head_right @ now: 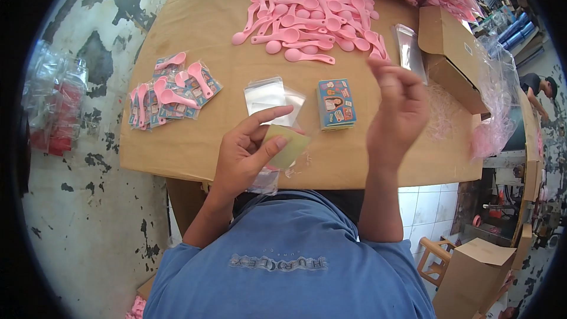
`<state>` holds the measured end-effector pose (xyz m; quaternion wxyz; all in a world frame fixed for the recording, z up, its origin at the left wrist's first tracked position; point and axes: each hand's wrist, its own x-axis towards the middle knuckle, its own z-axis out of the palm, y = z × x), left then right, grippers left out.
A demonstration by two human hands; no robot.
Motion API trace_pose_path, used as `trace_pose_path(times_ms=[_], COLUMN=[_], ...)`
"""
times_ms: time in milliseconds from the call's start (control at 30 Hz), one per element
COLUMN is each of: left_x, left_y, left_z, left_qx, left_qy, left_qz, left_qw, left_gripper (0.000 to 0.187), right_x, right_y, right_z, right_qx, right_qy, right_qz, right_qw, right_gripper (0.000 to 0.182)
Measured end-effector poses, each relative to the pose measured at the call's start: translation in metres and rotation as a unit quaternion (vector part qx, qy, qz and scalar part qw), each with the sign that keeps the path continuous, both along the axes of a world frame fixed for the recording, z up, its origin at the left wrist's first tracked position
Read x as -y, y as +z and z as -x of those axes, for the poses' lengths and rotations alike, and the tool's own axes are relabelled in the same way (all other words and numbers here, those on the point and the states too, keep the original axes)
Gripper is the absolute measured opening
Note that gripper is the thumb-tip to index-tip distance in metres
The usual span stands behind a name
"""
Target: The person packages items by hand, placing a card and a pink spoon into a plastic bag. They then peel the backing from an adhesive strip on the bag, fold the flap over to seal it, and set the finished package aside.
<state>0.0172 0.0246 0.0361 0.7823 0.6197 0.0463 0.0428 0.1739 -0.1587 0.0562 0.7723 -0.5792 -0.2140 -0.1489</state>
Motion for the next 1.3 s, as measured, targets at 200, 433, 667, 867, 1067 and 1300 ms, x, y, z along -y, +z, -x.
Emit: trace_pose_path(times_ms=[200,433,667,867,1067,1300], left_x=[0.002,0.007,0.001,-0.004,-0.015,-0.006], left_y=[-0.008,-0.009,-0.011,-0.013,-0.02,-0.016], left_z=[-0.011,-0.018,-0.014,-0.004,0.003,0.0], left_qx=[0.057,0.081,0.053,0.096,0.138,0.123], left_qy=[0.063,0.08,0.128,0.13,0.132,0.104], left_qz=[0.089,0.117,0.024,0.028,0.024,0.072], left_qw=[0.992,0.987,0.99,0.986,0.981,0.984], left_gripper=[0.029,0.025,0.023,0.015,0.008,0.02], right_x=[0.051,0.0,-0.009,-0.006,-0.008,-0.009], right_y=[-0.004,-0.025,-0.02,-0.016,-0.001,-0.012], right_z=[-0.02,0.037,0.037,0.033,0.036,0.043], right_qx=[-0.024,-0.134,-0.158,-0.084,-0.011,-0.059], right_qy=[0.191,0.277,0.284,0.319,0.312,0.273], right_qz=[-0.132,0.157,0.123,0.153,0.19,0.209], right_qw=[0.972,0.938,0.938,0.932,0.931,0.937], right_gripper=[0.005,0.016,0.016,0.011,0.017,0.017])
